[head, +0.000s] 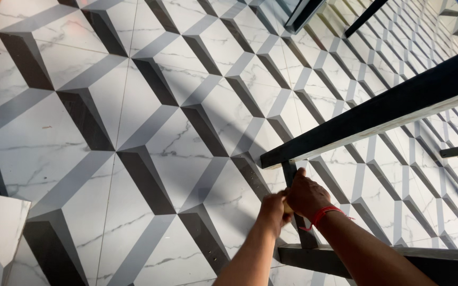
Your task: The person sands the edges and legs of a blue metal table using a sanding block. They work on the tabletop edges and then move to the metal legs, rubbing the sanding block along the surfaces.
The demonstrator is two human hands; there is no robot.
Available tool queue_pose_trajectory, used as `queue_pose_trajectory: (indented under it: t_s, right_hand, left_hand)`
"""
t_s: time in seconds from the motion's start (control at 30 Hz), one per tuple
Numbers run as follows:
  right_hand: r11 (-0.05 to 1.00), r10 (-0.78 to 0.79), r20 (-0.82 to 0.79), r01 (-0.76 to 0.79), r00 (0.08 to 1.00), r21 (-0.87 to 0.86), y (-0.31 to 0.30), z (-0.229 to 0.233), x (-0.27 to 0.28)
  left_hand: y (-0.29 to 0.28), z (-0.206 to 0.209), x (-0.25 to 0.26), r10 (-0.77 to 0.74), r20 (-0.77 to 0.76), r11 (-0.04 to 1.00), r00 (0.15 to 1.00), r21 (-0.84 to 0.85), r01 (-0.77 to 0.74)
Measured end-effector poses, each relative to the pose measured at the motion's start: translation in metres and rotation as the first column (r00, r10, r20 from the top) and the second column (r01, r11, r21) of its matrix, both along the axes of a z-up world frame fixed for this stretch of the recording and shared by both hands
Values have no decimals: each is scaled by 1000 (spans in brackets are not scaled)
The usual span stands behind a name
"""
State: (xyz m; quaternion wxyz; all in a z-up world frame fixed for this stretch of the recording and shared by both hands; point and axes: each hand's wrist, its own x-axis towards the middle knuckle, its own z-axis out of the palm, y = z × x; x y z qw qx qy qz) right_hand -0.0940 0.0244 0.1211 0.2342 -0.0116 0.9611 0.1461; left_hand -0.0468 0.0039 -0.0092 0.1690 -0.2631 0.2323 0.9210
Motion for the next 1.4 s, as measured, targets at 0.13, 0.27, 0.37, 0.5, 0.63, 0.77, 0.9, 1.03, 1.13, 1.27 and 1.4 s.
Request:
queue_pose_trajectory:
  t_s: [0.13, 0.27, 0.37, 0.5, 0.63, 0.77, 0.9, 1.03, 1.13, 1.27, 1.4]
  right_hand:
    - [756, 370, 415, -529, 831, 387, 23, -9, 18]
    - [947, -55, 291, -42, 955, 318, 34, 1, 45]
    - [943, -54, 289, -47, 956, 330, 22, 12, 51]
    - [912, -84, 350, -70, 933, 405, 18, 13, 40]
    - [927, -60, 394, -95, 917, 362, 21, 14, 34]
    - [949, -52, 369, -70, 928, 308, 21, 22, 43]
    - [956, -65, 341, -40, 938, 292, 19, 26, 46]
    - [958, -98, 321, 3, 942, 285, 20, 26, 47]
    - [959, -88, 314, -5, 945, 284, 18, 28, 49]
    - [964, -123, 316, 37, 941, 263, 16, 32, 51]
    - [963, -76, 286, -3, 955, 269, 16, 31, 52]
  left_hand:
    - [-21, -4, -35, 50, 48, 999, 998, -3, -49]
    - [-22, -14, -60, 96, 115, 995, 989, -21, -94]
    - [-18, -17, -71, 126, 164, 992, 978, -49, -120]
    - [-21, -19, -52, -36, 98, 988, 994, -144, 50]
    - [-31, -15, -30, -270, 22, 935, 963, -231, 268]
    - [-33, -10, -44, -126, 115, 967, 985, -207, 148]
    - [-41, -10, -79, 113, 186, 991, 976, -86, -98]
    - [-42, -11, -75, 127, 102, 982, 987, -156, -110]
    - [-47, -5, -47, -98, 85, 941, 992, -316, 120]
    - [-43, 1, -12, -300, -15, 889, 954, -367, 274]
    - [-37, -8, -45, -51, 116, 963, 992, -257, 79]
